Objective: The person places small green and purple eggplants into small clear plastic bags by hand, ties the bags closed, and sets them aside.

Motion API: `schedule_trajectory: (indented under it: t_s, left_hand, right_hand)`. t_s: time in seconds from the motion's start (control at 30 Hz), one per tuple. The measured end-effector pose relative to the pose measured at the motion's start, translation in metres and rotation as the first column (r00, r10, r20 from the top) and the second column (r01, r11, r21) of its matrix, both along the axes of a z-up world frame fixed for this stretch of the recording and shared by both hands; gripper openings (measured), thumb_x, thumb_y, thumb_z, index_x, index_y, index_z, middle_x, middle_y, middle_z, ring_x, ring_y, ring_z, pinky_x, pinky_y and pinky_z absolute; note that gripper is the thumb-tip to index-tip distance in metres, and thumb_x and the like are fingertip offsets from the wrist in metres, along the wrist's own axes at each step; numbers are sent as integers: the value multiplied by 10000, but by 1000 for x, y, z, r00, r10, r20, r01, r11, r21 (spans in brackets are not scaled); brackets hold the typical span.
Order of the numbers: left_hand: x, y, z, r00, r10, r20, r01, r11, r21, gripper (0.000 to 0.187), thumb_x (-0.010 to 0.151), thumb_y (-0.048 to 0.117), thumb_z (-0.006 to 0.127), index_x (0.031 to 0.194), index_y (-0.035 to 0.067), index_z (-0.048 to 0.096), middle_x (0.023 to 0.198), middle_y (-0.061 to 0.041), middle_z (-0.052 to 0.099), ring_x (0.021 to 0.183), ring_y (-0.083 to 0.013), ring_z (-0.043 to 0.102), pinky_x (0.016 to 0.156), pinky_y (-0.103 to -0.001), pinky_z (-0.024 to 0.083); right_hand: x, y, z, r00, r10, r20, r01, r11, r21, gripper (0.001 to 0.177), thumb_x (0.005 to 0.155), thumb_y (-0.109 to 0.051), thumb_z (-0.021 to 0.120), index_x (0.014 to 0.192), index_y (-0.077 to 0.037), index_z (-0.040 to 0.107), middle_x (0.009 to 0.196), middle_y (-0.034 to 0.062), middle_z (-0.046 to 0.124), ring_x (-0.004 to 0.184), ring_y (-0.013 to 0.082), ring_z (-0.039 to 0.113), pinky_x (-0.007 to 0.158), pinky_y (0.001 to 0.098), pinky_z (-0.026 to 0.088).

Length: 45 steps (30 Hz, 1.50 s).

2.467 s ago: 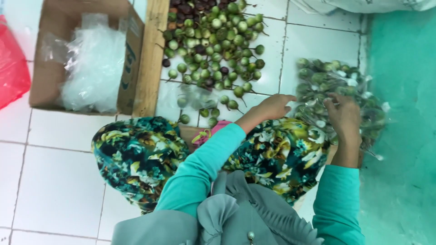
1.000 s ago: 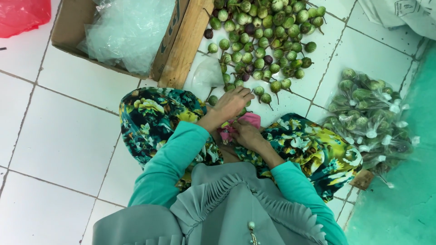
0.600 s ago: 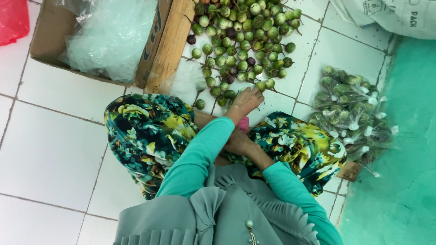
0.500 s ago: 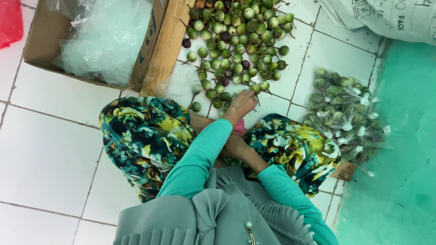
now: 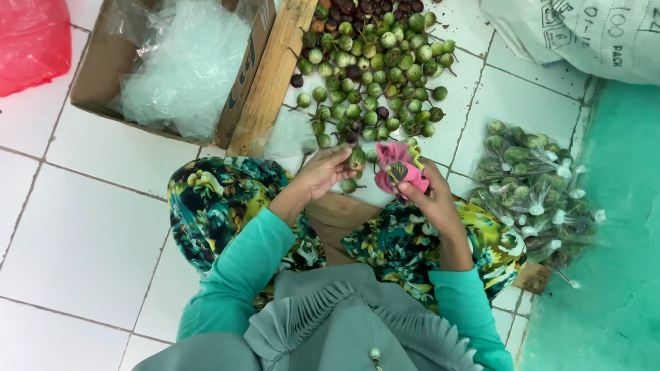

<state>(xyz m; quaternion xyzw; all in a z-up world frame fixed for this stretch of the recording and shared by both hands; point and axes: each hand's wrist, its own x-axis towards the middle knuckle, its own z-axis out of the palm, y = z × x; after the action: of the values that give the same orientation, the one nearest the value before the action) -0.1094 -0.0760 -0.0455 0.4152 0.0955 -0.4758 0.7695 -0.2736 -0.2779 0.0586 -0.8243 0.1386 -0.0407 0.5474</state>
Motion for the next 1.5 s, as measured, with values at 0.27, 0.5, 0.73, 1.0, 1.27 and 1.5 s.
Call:
schedule_trajectory:
  t_s: [0.27,0.5,0.73,1.0,1.27,1.5]
  left_hand:
    - [-64,-33,-86,994,-75,-82,63,987,-148,510,873,-44,754,1364,-18,617,1108,-233,720,961,-305,736,901,-501,628]
    - [-52,-19,0,996,-93,16,94,962,-256,369,944,56,759,1283,-55,666,1096,-170,718,894,-212,698,902,-431,651]
    - [-39,-16,40,953,-99,286,189,932,-308,448,1072,112,554,1488,-48,505,1423,-283,578,1067,-254,712,878,-279,640]
    - [-62,-24,-53,964,-60,259,89,991,-99,378,1008,139,708,1305,-14,531,1115,-190,661,793,-157,647,483,-218,582]
    - [-48,-25,-25,978,-155,139,182,961,-207,292,1041,122,627,1313,87,526,1112,-252,667,789,-287,765,491,-214,562]
    - [-43,-25,-39,982,-189,-5,185,968,-170,423,1051,273,663,1375,22,560,1222,-282,614,928,-310,747,694,-301,609]
  right_hand:
    - [14,50,-105,920,186,346,95,750,-655,575,1039,-454,605,1346,21,501,1371,258,436,1172,460,507,966,520,481]
    - [19,48,-116,901,-158,404,256,945,-203,358,1102,-258,542,1310,30,511,1171,241,567,1087,446,592,945,544,471]
    - [28,31,-53,784,-585,206,299,648,700,734,1078,-684,357,1569,-139,380,1523,189,488,1369,398,552,1145,553,473]
    - [14,49,-115,895,-416,163,368,894,256,135,1025,-136,744,977,-9,747,731,130,704,800,188,667,779,428,507]
    - [41,42,-62,630,-764,137,539,557,632,300,999,-279,737,1177,-45,678,1015,83,722,879,179,694,818,365,577]
    - [28,78,-19,862,-501,80,435,810,392,255,935,-288,844,838,-134,665,655,-5,649,575,54,583,597,226,473]
